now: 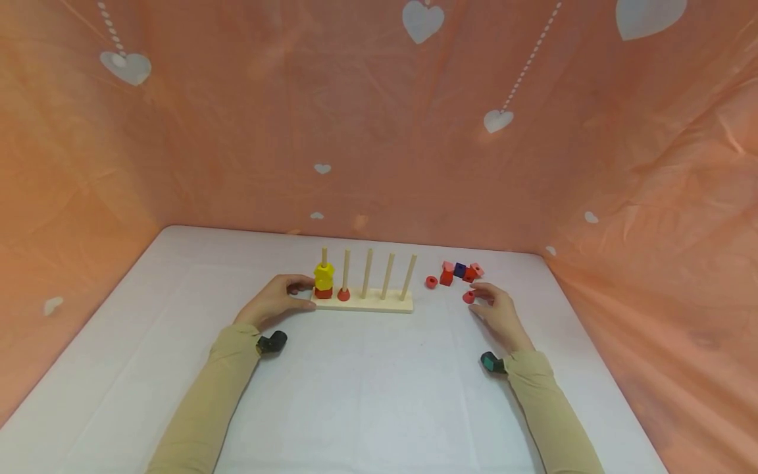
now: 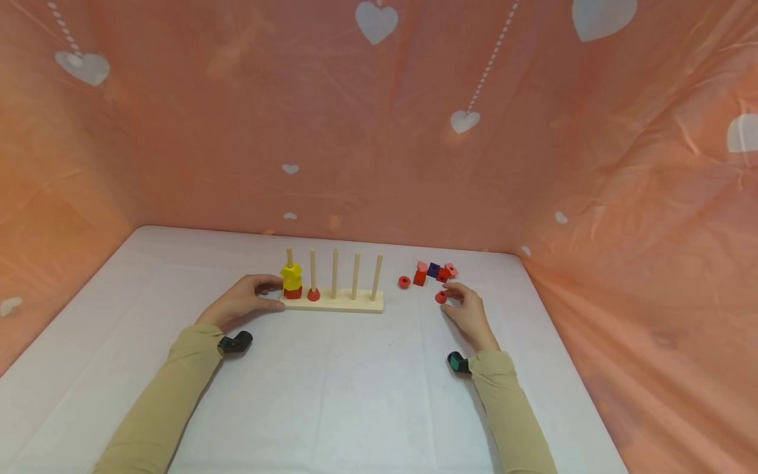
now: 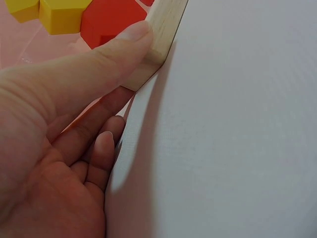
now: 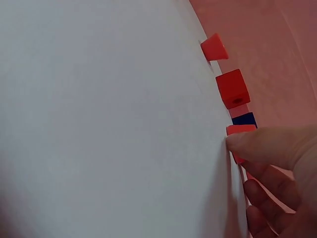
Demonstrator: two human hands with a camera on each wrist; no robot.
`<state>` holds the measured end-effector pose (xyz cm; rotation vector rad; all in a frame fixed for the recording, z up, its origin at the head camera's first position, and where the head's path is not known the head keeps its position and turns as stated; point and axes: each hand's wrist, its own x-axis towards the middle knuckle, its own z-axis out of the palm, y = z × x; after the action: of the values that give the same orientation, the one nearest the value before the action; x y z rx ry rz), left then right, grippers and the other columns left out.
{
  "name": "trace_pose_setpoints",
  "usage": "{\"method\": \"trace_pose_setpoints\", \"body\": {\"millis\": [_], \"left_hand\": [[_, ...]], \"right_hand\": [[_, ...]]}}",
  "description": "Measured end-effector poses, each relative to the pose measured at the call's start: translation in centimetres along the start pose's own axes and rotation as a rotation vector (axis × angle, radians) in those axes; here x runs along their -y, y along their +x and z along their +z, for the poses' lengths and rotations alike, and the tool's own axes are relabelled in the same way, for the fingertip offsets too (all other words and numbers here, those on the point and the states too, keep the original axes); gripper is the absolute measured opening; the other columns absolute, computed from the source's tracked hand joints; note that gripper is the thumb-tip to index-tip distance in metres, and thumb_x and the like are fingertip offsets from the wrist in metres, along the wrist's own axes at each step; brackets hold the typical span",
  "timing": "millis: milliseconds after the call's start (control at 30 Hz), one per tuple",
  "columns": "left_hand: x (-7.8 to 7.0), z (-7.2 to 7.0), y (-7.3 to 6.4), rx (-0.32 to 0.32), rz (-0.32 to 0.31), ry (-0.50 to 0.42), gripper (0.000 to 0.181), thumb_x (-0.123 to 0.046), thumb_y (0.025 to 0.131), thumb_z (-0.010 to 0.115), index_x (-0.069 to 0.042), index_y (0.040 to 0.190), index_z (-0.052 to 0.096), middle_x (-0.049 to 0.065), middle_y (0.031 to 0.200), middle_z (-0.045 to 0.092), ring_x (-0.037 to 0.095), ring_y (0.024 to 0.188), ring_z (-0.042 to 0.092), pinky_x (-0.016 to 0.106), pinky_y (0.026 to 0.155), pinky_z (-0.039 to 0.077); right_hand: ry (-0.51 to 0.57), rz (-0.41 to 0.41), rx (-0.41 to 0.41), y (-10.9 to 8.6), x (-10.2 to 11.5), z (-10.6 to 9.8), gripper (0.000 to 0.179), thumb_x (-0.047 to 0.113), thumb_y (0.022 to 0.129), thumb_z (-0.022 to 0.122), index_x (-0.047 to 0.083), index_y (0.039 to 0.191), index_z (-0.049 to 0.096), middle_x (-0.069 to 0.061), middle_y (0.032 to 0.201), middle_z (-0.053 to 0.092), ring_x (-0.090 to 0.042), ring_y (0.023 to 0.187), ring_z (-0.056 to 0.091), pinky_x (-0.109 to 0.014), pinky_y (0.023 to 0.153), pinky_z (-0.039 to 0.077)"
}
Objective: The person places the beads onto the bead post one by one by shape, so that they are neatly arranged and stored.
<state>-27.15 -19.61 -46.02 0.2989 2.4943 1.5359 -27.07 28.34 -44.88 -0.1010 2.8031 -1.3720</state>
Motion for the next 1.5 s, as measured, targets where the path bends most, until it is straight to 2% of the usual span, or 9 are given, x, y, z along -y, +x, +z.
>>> {"method": "trace_pose_setpoints", "body": {"millis": [367,600,800,1000,1100,1333,1433,1500], "left_hand": [[-0.1,0.0,0.0,0.001,-0.007,-0.016,0.063,-0.022,0.073,0.084,-0.004,0.127,0.058,0.01,0.127,0.057,0.028,0.112,0.047,0.043,0.101,0.037],[-0.1,0.0,0.0,0.003,0.0,-0.02,0.063,-0.022,0.074,0.084,-0.003,0.129,0.057,0.012,0.128,0.056,0.028,0.113,0.047,0.043,0.101,0.036],[-0.4,0.0,-0.1,0.001,-0.025,-0.03,0.065,-0.023,0.073,0.084,-0.004,0.129,0.057,0.011,0.128,0.055,0.028,0.113,0.047,0.044,0.102,0.036],[-0.4,0.1,-0.1,0.002,-0.036,-0.037,0.067,-0.025,0.073,0.085,-0.005,0.13,0.057,0.01,0.129,0.055,0.028,0.113,0.046,0.043,0.102,0.036],[-0.4,0.0,-0.1,0.004,-0.03,-0.033,0.066,-0.025,0.073,0.085,-0.005,0.13,0.056,0.011,0.129,0.054,0.028,0.114,0.046,0.044,0.102,0.036],[-0.4,0.0,-0.2,0.001,-0.028,-0.026,0.066,-0.025,0.074,0.084,-0.005,0.13,0.056,0.011,0.129,0.054,0.028,0.114,0.046,0.044,0.102,0.036],[-0.4,0.0,-0.2,0.005,-0.029,-0.025,0.067,-0.026,0.074,0.084,-0.005,0.13,0.056,0.011,0.13,0.054,0.028,0.114,0.046,0.044,0.102,0.036],[-0.4,0.1,-0.3,0.006,-0.031,-0.026,0.067,-0.026,0.074,0.084,-0.005,0.131,0.055,0.011,0.13,0.054,0.028,0.115,0.046,0.044,0.102,0.036]], "right_hand": [[-0.049,0.006,0.013,0.6,-0.3,0.1,0.035,0.008,0.09,0.065,0.003,0.124,0.057,-0.017,0.124,0.055,-0.034,0.121,0.044,-0.051,0.108,0.029],[-0.038,0.039,0.014,0.5,0.0,0.1,0.036,0.011,0.09,0.067,0.004,0.123,0.056,-0.016,0.124,0.054,-0.033,0.121,0.043,-0.051,0.108,0.027],[-0.032,0.023,0.0,0.4,-0.2,0.1,0.034,0.013,0.089,0.069,0.004,0.12,0.056,-0.016,0.12,0.056,-0.033,0.118,0.045,-0.052,0.108,0.027],[0.04,-0.005,-0.008,0.2,0.4,-0.2,0.036,0.017,0.089,0.07,0.005,0.12,0.056,-0.014,0.12,0.055,-0.031,0.115,0.046,-0.049,0.103,0.036],[0.059,-0.047,-0.034,0.2,1.4,-0.4,0.036,0.019,0.089,0.07,0.006,0.12,0.057,-0.013,0.119,0.056,-0.029,0.113,0.048,-0.046,0.099,0.039],[0.037,-0.268,-0.116,0.8,5.4,-0.7,0.031,0.013,0.088,0.071,0.002,0.115,0.061,-0.016,0.111,0.061,-0.033,0.106,0.054,-0.051,0.093,0.041],[0.078,-0.31,-0.11,0.8,7.7,-0.8,0.03,0.011,0.087,0.072,0.002,0.113,0.062,-0.016,0.11,0.061,-0.034,0.106,0.054,-0.054,0.093,0.041],[0.087,-0.33,-0.103,0.2,10.0,-0.7,0.03,0.008,0.087,0.07,-0.001,0.114,0.061,-0.018,0.11,0.061,-0.036,0.106,0.054,-0.052,0.092,0.041]]}}
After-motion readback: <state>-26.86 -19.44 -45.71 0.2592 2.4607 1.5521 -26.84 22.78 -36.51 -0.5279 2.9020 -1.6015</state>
